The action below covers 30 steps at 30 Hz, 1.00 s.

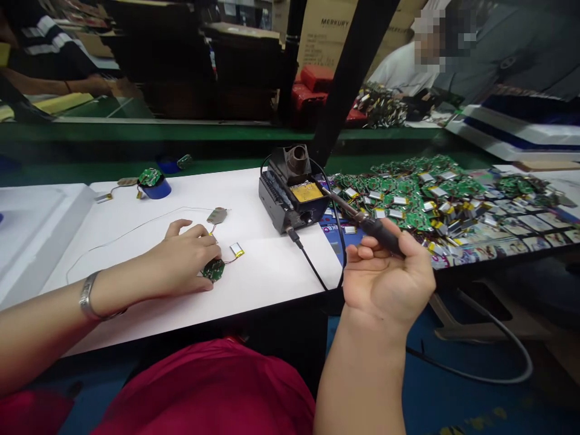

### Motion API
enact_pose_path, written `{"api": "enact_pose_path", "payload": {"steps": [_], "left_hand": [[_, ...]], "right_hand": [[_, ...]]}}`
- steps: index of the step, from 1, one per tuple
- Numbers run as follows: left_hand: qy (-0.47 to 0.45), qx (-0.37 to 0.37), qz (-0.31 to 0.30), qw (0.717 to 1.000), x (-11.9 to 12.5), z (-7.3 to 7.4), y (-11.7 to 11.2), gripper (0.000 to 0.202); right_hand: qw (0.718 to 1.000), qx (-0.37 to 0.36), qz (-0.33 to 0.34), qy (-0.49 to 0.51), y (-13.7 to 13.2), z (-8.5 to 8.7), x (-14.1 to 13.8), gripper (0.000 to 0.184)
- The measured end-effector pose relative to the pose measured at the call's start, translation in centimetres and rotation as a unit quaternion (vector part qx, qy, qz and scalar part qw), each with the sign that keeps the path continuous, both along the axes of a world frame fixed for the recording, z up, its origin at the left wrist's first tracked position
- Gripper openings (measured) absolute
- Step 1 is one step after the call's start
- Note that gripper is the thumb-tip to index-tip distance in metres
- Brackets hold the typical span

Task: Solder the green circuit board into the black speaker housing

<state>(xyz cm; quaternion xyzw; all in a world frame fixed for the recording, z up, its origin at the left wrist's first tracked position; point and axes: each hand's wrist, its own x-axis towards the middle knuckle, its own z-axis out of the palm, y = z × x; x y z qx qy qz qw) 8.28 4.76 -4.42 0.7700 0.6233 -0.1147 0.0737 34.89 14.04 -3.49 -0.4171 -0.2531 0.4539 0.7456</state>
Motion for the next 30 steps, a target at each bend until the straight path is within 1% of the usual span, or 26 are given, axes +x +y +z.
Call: {"api": "enact_pose_path", "payload": {"steps": [2,3,6,7,11,13,16,17,20,21,23,25,27,30], "left_hand": [[-0.015,-0.01,-0.004,1.0,-0.1,0.2,0.2,0.034],[-0.023,-0.007,-0.007,1.0,-0.1,0.3,0.2,0.038],[-0.028,-0.001,-0.011,1.0,0.3,0.4,0.4,0.048],[-0.026,-0.011,-0.008,1.0,0.4,0.4,0.5,0.047],[-0.031,-0.076,-0.002,0.997,0.9,0.7,1.6,0.031],[-0.049,-0.089,0.007,0.995,1.0,1.1,2.3,0.037],[-0.111,-0.094,0.056,0.988,0.6,1.9,3.4,0.057],[-0.128,-0.091,0.074,0.985,0.3,2.1,3.8,0.06],[-0.161,-0.084,0.13,0.975,-0.9,2.7,4.2,0.052],[-0.183,-0.084,0.152,0.968,-1.4,2.7,4.2,0.05],[-0.25,-0.074,0.203,0.944,-2.4,2.5,3.9,0.047],[-0.325,-0.043,0.258,0.909,-3.4,2.0,3.3,0.044],[-0.389,-0.008,0.305,0.869,-4.3,1.4,2.5,0.041],[-0.458,0.024,0.34,0.821,-5.3,0.4,1.3,0.039]], "right_hand": [[0.993,-0.094,-0.023,0.071,-0.3,1.0,-0.1,0.045],[0.989,-0.113,-0.034,0.089,-0.6,1.3,-0.2,0.047],[0.99,-0.096,-0.042,0.092,-1.3,1.6,-0.6,0.043],[0.991,-0.092,-0.039,0.094,-1.5,1.5,-0.7,0.041],[0.991,-0.086,-0.018,0.098,-2.0,0.9,-0.7,0.033],[0.992,-0.081,-0.01,0.1,-2.1,0.6,-0.6,0.03],[0.993,-0.065,-0.014,0.096,-2.4,0.3,-0.7,0.024],[0.994,-0.057,-0.017,0.089,-2.6,0.2,-0.9,0.023],[0.999,-0.016,-0.012,0.045,-3.7,-0.4,-1.7,0.024],[1.0,0.004,-0.003,0.023,-4.0,-0.6,-2.0,0.026],[0.998,0.053,0.02,-0.021,-4.5,-0.8,-2.8,0.031],[0.994,0.098,0.034,-0.042,-4.6,-0.6,-3.8,0.032],[0.99,0.135,0.023,-0.044,-4.4,-0.3,-4.7,0.028],[0.978,0.199,0.015,-0.069,-3.8,-0.1,-6.1,0.024]]}}
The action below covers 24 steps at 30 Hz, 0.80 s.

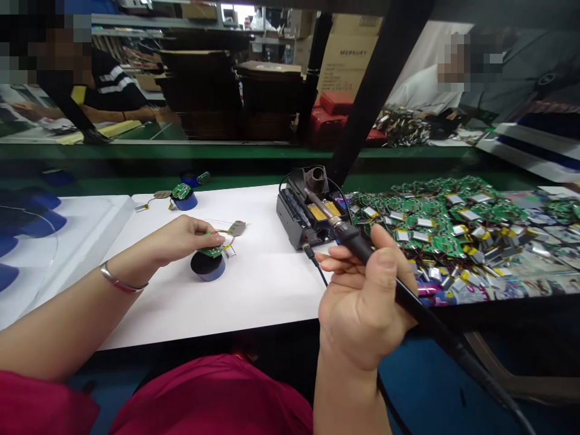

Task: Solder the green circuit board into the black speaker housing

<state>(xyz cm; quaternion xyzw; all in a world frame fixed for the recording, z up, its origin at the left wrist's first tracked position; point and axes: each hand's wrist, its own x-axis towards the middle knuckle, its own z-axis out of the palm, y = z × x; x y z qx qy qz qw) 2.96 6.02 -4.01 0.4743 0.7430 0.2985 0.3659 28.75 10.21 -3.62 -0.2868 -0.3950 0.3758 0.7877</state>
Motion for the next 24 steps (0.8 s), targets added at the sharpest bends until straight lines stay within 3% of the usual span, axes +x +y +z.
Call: {"api": "enact_pose_path", "payload": {"steps": [4,9,15,21,24], "left_hand": [[-0.054,0.025,0.041,0.997,-1.0,-1.0,-1.3,0.038],[-0.142,0.059,0.095,0.983,-1.5,-1.8,-1.9,0.037],[-0.211,0.079,0.071,0.972,-0.7,-1.5,-1.7,0.033],[-0.241,0.085,0.056,0.965,-0.2,-1.3,-0.6,0.035],[-0.235,0.087,0.05,0.967,-0.3,-1.3,-0.4,0.035]], "right_hand": [[0.991,0.086,0.058,-0.088,-0.4,-1.2,-1.4,0.031],[0.966,0.105,0.131,-0.198,-1.9,-2.9,-3.0,0.03],[0.936,0.11,0.204,-0.264,-1.5,-4.3,-5.4,0.033],[0.938,0.088,0.208,-0.264,-0.3,-5.7,-7.4,0.032],[0.937,0.099,0.162,-0.292,-0.2,-5.9,-8.1,0.024]]}}
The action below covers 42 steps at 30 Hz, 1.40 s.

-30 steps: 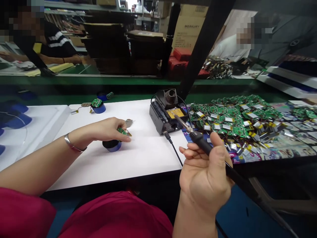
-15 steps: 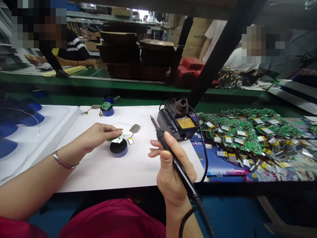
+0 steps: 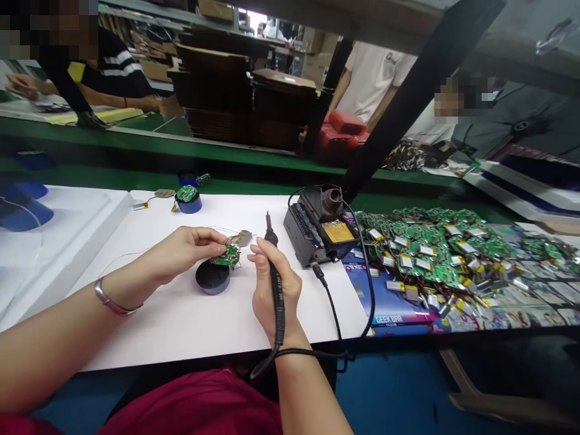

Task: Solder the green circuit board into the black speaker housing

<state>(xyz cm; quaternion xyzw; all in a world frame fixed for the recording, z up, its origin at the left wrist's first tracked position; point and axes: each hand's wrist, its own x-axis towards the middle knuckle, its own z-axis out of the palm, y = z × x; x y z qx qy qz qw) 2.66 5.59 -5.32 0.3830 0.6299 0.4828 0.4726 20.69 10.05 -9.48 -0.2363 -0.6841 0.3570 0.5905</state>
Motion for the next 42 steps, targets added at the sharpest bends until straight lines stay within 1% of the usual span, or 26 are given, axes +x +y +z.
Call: {"api": "enact_pose_path", "payload": {"steps": [3,5,7,9,10,12,14,16,17,18,20,21,22,25,28,31,34,36,38,42], "left_hand": [[0.002,-0.003,0.006,1.0,-0.4,0.1,-0.5,0.036],[-0.006,-0.008,0.008,1.0,-0.9,0.1,-1.1,0.038],[-0.002,-0.029,0.01,1.0,-1.2,0.1,-1.7,0.042],[0.011,-0.053,0.011,0.998,-1.2,-0.1,-2.1,0.046],[0.015,-0.057,0.01,0.998,-1.2,-0.3,-2.2,0.046],[0.031,-0.055,0.006,0.998,-0.8,-0.7,-2.2,0.044],[0.083,-0.055,0.003,0.995,-0.5,-0.9,-2.1,0.04],[0.166,-0.061,-0.003,0.984,-0.2,-1.0,-2.0,0.035],[0.22,-0.058,-0.006,0.974,-0.1,-1.0,-2.0,0.033],[0.278,-0.048,-0.007,0.959,-0.1,-1.0,-2.0,0.031],[0.388,-0.011,-0.005,0.921,-0.1,-1.0,-2.2,0.028],[0.425,0.011,-0.007,0.905,-0.1,-1.0,-2.3,0.026],[0.444,0.03,-0.015,0.895,-0.1,-1.0,-2.4,0.024],[0.435,0.051,-0.05,0.898,0.2,-1.0,-2.7,0.02],[0.444,0.037,-0.054,0.894,0.8,-0.7,-3.1,0.021],[0.461,0.039,-0.049,0.885,1.4,-0.2,-3.5,0.019],[0.478,0.071,-0.055,0.874,2.0,-0.1,-4.0,0.018],[0.493,0.091,-0.057,0.863,2.2,-0.3,-4.3,0.015],[0.507,0.106,-0.055,0.854,2.3,-0.6,-4.6,0.014],[0.527,0.124,-0.033,0.84,2.4,-1.1,-5.0,0.014]], "right_hand": [[0.997,0.05,-0.039,-0.041,0.0,-0.3,-0.4,0.019],[0.996,0.053,-0.04,-0.055,-0.2,-0.8,-0.5,0.019],[0.998,0.042,-0.03,-0.047,-0.4,-1.2,-0.5,0.017],[0.999,0.025,-0.025,-0.041,-0.6,-1.2,-0.4,0.012],[0.999,0.011,-0.023,-0.032,-0.6,-1.0,-0.3,0.01],[0.999,-0.035,-0.003,0.014,-0.5,-0.2,0.2,0.017],[0.99,-0.105,0.033,0.084,-0.1,0.9,0.8,0.036],[0.977,-0.156,0.05,0.135,0.1,1.9,1.5,0.052],[0.975,-0.165,0.047,0.144,0.1,2.2,1.9,0.054],[0.976,-0.161,0.04,0.143,0.0,2.3,2.1,0.051],[0.983,-0.132,0.032,0.124,-0.5,1.9,2.4,0.038],[0.987,-0.116,0.033,0.108,-0.8,1.4,2.3,0.032],[0.99,-0.099,0.037,0.091,-1.2,0.8,2.1,0.029],[0.996,-0.043,0.061,0.042,-1.6,-1.1,1.0,0.026],[0.997,-0.003,0.076,-0.016,-1.4,-2.4,0.0,0.028],[0.996,0.031,0.061,-0.06,-1.1,-2.6,-0.3,0.029],[0.991,0.093,0.047,-0.084,-1.1,-2.5,0.0,0.03],[0.986,0.129,0.045,-0.091,-1.3,-2.5,0.2,0.031],[0.983,0.148,0.041,-0.096,-1.7,-2.6,0.4,0.033],[0.978,0.175,0.002,-0.112,-2.4,-2.8,0.5,0.035]]}}
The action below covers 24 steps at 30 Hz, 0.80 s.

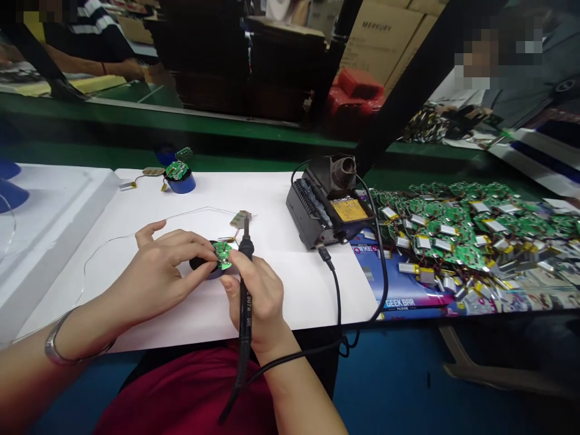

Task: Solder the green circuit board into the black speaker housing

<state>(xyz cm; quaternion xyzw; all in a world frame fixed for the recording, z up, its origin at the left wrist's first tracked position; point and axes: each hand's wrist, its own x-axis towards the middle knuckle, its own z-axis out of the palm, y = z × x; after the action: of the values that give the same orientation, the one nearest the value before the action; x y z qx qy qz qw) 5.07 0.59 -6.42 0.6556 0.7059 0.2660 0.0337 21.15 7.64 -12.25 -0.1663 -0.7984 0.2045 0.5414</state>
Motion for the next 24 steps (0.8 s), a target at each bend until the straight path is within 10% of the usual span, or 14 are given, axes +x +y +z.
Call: {"api": "enact_pose_path", "payload": {"steps": [12,24], "left_hand": [[0.093,0.133,-0.012,0.987,1.2,-1.1,-0.7,0.016],[0.045,0.083,0.057,0.994,1.0,-1.5,-1.0,0.016]], "right_hand": [[0.998,0.032,-0.057,-0.003,-0.9,-0.5,0.1,0.034],[0.999,0.038,-0.004,0.002,-1.0,-0.7,0.3,0.042]]}}
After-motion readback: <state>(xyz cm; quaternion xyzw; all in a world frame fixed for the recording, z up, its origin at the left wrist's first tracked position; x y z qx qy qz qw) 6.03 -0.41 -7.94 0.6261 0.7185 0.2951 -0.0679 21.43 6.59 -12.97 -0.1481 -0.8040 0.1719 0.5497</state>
